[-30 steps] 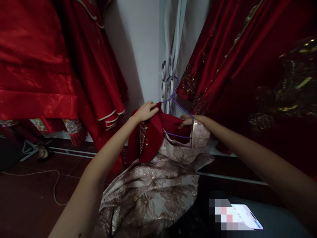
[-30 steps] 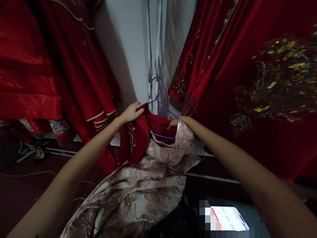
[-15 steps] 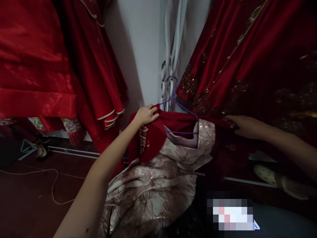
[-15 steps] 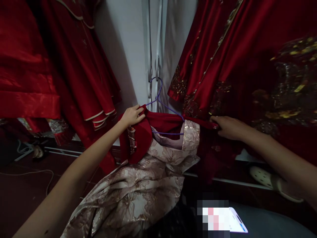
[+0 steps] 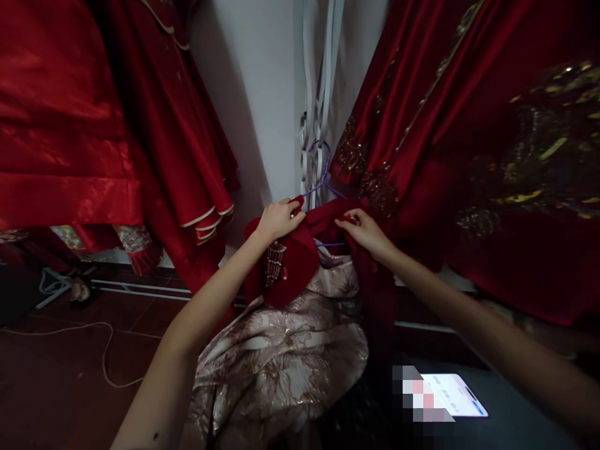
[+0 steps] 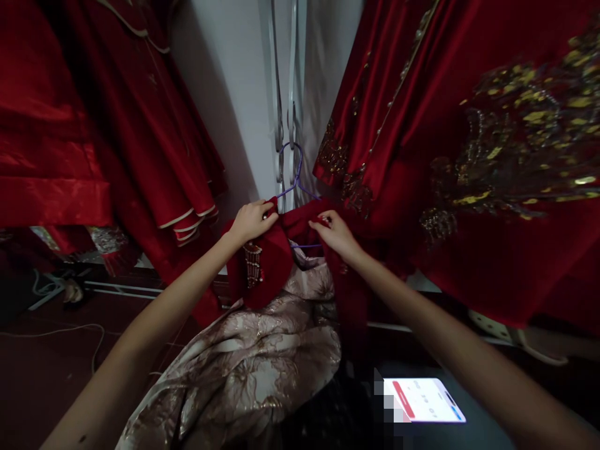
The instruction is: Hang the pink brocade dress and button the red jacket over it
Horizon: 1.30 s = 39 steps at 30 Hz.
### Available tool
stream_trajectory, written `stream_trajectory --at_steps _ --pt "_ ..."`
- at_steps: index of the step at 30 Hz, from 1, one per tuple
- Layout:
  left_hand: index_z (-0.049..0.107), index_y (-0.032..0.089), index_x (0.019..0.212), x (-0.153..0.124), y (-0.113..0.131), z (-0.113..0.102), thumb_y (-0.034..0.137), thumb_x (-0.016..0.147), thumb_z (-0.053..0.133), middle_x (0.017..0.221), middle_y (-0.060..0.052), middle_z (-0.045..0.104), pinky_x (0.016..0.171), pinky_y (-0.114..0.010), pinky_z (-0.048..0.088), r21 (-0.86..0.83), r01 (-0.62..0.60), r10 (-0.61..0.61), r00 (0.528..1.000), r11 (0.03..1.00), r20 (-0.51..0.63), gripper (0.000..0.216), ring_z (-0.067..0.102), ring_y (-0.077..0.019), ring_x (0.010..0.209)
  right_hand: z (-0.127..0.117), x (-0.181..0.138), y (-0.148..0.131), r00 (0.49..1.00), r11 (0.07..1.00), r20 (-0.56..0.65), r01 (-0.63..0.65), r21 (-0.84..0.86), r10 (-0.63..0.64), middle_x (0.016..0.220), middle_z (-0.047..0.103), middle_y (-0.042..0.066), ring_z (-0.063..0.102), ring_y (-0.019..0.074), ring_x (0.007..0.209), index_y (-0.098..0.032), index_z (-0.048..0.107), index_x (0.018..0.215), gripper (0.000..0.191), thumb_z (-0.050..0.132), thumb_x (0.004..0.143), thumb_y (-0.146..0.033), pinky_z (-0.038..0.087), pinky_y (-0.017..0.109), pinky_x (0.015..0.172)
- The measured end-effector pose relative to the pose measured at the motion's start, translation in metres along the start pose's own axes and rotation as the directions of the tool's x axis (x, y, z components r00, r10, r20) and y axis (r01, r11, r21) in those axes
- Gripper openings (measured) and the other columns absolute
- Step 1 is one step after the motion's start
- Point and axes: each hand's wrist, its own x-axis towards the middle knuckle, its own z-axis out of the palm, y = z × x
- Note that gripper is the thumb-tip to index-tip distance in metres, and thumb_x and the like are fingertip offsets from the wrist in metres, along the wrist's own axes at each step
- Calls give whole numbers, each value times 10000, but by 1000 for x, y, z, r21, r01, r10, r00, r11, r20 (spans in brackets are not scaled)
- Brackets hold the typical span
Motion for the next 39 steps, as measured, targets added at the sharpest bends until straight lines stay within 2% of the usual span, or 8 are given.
stream_trajectory --at_steps 6,12,15,20,23,27,32,39 --pt "627 185 905 2 -10 -7 377 858 389 869 -79 548 727 -310 400 -55 25 -25 1000 998 -6 310 544 -209 814 52 -47 -37 946 951 116 293 97 -303 854 584 18 567 172 781 -243 484 903 207 508 791 -416 451 285 733" --pt "638 156 826 -19 2 -5 371 794 513 1211 -131 412 926 -422 326 -46 33 -40 985 998 -170 251 367 -303 1134 45 -52 -12 959 956 44 282 -77 -280 819 597 28 586 187 750 -236 467 884 163 525 750 -308 447 296 709" --pt "619 166 891 -36 22 6 383 798 513 1160 -133 439 895 -432 345 -40 20 -24 994 999 -107 258 401 -295 1082 40 -46 4 966 966 -19 258 -5 -258 866 586 36 589 178 773 -231 424 930 252 530 702 -245 462 278 683" --pt "571 175 975 -51 49 28 308 777 556 1108 -117 480 849 -410 391 -88 -63 63 998 994 -8 239 470 -269 1010 39 -43 13 933 942 128 328 75 -336 823 548 6 571 143 766 -228 420 913 252 476 679 -154 458 262 717" --pt "536 170 991 -54 53 39 257 734 606 1108 -115 487 791 -364 437 -256 14 -20 1000 967 -20 280 521 -240 953 37 -42 17 934 943 158 299 145 -320 844 540 7 566 141 783 -227 434 910 254 497 674 -160 467 252 691" --pt "526 170 926 -64 57 61 141 738 560 956 -68 575 777 -307 469 -655 189 -288 956 732 -46 193 583 -166 854 38 -49 25 954 946 160 211 246 -255 915 575 29 581 150 818 -235 466 1006 325 553 694 -208 487 246 648" --pt "534 161 879 -80 64 86 175 753 554 871 -47 624 767 -265 487 -934 187 -579 815 305 -25 129 613 -125 828 42 -64 27 962 929 144 175 326 -232 1112 592 50 584 167 968 -259 533 1101 315 505 789 -296 503 301 787" --pt "575 199 899 -88 66 62 291 812 512 831 -2 638 707 -224 465 -835 201 -499 861 513 -99 142 592 -102 734 43 -70 18 976 920 74 168 354 -207 1067 619 47 604 177 943 -253 570 1032 298 595 762 -376 546 284 700"
